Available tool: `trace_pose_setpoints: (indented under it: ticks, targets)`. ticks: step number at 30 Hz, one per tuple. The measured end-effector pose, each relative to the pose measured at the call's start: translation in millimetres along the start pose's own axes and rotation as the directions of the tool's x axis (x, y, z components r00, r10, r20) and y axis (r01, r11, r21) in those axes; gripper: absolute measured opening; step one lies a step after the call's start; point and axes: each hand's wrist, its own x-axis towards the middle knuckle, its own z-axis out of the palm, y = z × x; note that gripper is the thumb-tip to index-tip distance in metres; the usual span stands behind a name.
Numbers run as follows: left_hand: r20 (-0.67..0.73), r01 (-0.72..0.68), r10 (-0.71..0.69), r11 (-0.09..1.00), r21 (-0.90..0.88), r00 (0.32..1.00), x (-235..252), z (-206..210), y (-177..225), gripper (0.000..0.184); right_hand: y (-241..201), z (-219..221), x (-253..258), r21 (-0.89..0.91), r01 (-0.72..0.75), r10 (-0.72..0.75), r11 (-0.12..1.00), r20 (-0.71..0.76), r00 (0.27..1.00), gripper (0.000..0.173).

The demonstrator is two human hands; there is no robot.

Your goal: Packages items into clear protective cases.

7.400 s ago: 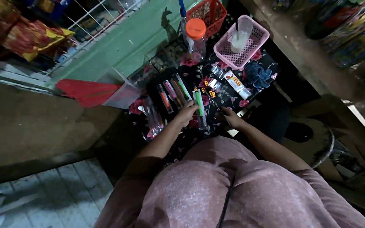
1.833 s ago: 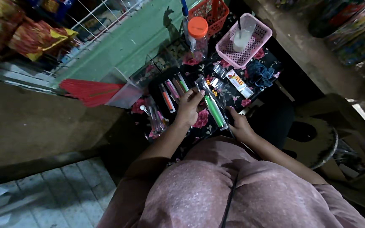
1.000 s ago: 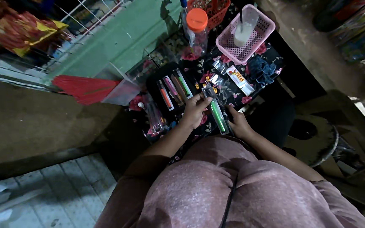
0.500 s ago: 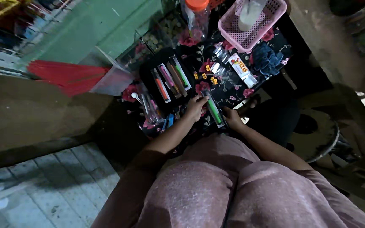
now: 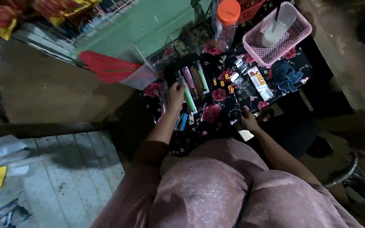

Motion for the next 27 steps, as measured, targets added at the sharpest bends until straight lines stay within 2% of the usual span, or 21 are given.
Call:
trace_pose_setpoints:
  ticks: [4, 6, 9, 12, 14, 16, 18, 19, 21, 27]
  targets:
    - [-0.043, 0.049, -0.046, 0.997, 0.063, 0.998, 48.1, -10.5, -3.2, 0.045, 4.5, 2.4, -0.7, -0.187, 0.012, -0.010, 0.982, 0.010, 1.000, 0.051]
    - [-0.043, 0.052, -0.044, 0.978, 0.201, 0.998, 58.6, -6.8, -2.9, 0.057, 7.5, 3.3, -1.5, -0.237, 0.025, -0.022, 0.971, 0.019, 1.000, 0.052]
    - [-0.092, 0.045, -0.004, 0.892, 0.450, 0.996, 64.5, 1.7, -6.2, 0.079, 8.6, -0.2, -1.3, -0.262, 0.043, -0.034, 0.964, 0.037, 0.999, 0.055]
    - [-0.110, 0.003, 0.071, 0.829, 0.559, 0.991, 54.4, 7.0, 3.4, 0.077, 7.0, -1.2, -4.9, -0.289, 0.026, -0.020, 0.957, 0.024, 1.000, 0.058]
    - [0.003, -0.189, 0.242, 0.750, 0.634, 0.970, 51.5, 5.3, 6.0, 0.061, 6.5, -1.9, -5.8, -0.298, 0.018, -0.016, 0.954, 0.009, 1.000, 0.058]
    - [0.302, -0.474, 0.373, 0.577, 0.665, 0.877, 56.9, -1.1, 6.4, 0.035, 9.6, -3.2, -5.3, -0.305, 0.027, -0.026, 0.952, 0.006, 1.000, 0.057]
    - [0.623, -0.697, 0.313, 0.346, 0.628, 0.717, 60.4, -5.8, 15.7, 0.029, 10.7, -4.1, -6.0, -0.299, 0.025, -0.025, 0.954, 0.005, 1.000, 0.057]
    - [0.717, -0.768, 0.276, 0.236, 0.595, 0.641, 62.9, -6.4, 19.0, 0.032, 10.5, -3.9, -7.3, -0.296, 0.020, -0.021, 0.955, 0.000, 1.000, 0.058]
    - [0.816, -0.845, 0.228, 0.085, 0.527, 0.532, 70.2, -7.0, 22.8, 0.038, 12.1, -2.9, -9.3, -0.293, 0.021, -0.026, 0.956, -0.013, 1.000, 0.056]
    - [0.934, -0.910, 0.005, -0.222, 0.349, 0.357, 80.9, 1.2, 35.8, 0.027, 12.8, -8.4, -10.7, -0.308, 0.044, -0.048, 0.950, -0.003, 0.999, 0.058]
